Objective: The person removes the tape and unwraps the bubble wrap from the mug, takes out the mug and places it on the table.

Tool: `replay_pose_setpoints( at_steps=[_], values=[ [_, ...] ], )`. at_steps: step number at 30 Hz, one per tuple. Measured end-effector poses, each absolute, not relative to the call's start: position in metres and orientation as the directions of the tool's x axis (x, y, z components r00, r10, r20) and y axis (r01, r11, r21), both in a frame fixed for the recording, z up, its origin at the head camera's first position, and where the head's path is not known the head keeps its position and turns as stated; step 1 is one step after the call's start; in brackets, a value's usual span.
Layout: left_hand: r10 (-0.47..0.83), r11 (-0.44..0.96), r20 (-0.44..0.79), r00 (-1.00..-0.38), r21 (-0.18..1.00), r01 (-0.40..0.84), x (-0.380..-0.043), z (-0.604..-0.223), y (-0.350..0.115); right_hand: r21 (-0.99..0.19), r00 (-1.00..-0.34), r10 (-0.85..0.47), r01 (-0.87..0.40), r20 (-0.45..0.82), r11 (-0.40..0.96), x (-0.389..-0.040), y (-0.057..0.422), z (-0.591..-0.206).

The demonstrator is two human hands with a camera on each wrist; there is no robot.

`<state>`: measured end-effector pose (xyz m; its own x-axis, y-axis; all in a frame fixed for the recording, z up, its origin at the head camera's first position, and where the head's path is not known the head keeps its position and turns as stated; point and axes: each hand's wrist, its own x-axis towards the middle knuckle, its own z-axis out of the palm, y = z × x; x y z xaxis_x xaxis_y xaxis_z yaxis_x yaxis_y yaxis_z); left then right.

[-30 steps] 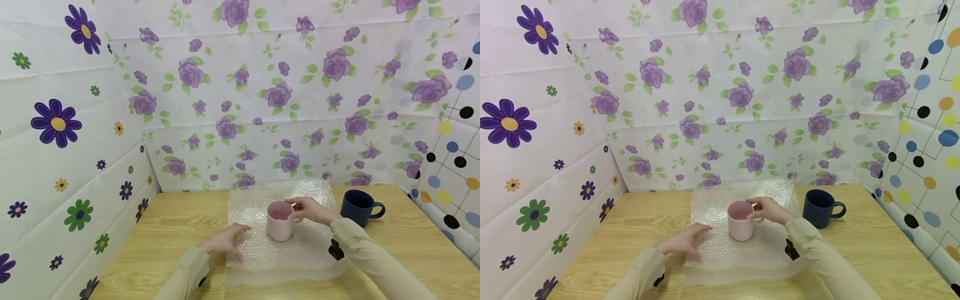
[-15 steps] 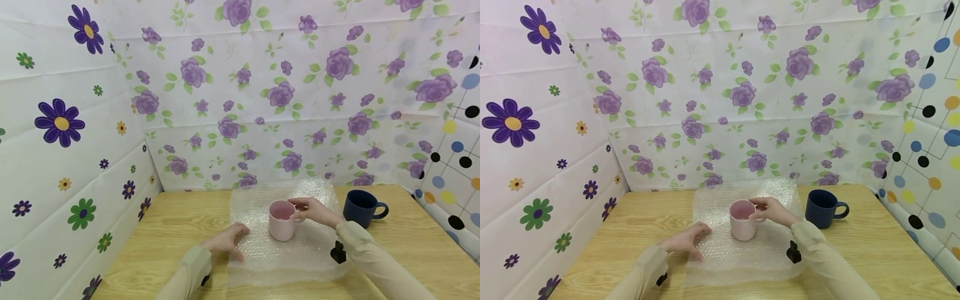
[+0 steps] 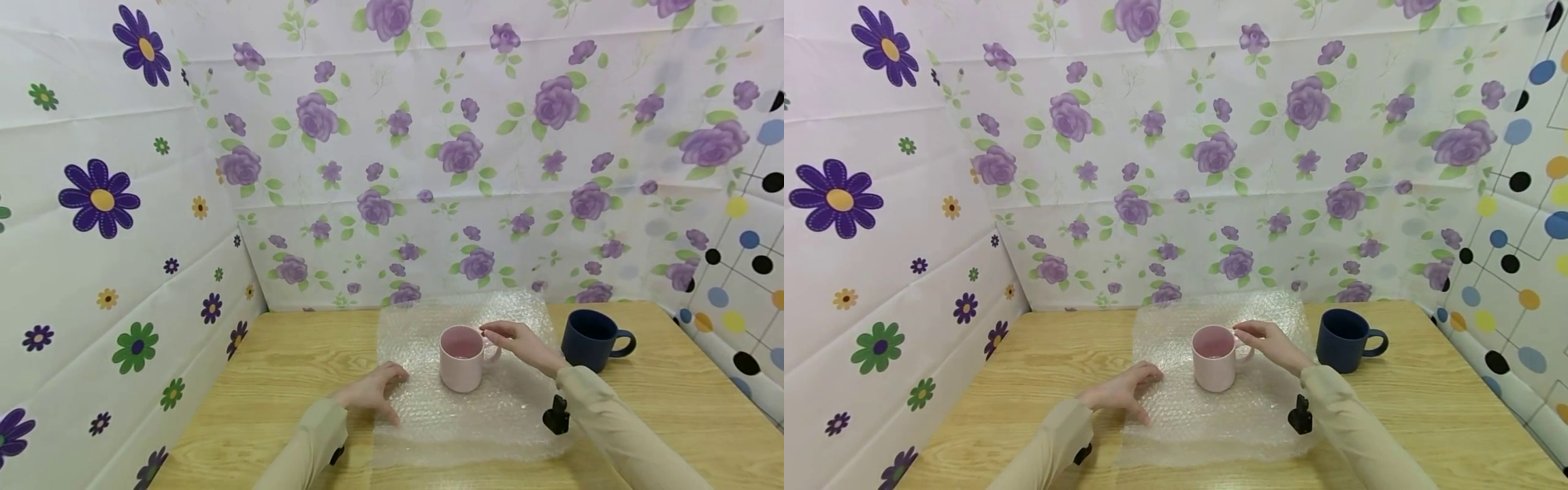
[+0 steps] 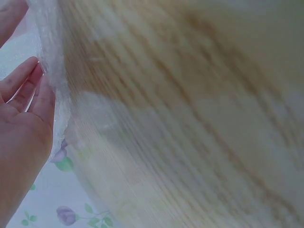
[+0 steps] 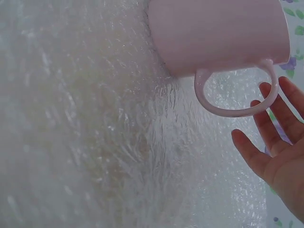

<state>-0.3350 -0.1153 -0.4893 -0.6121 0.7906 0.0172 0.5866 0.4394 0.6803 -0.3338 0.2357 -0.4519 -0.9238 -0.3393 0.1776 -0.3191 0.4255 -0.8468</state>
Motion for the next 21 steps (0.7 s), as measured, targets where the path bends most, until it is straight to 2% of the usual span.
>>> replay_pose_setpoints(
  at_steps=[13,21],
  values=[
    [0.791,0.421,0.045,-0.61,0.683,0.597,-0.333,-0.488,-0.115,-0.908,-0.953,-0.275,-0.221,0.124,0.356,-0.339,0.235,-0.471],
    [0.774,0.466,0.001,-0.633,0.677,0.57,-0.334,-0.489,-0.115,-0.937,-0.962,-0.259,-0.169,0.09,0.304,-0.337,0.231,-0.477]
  ],
)
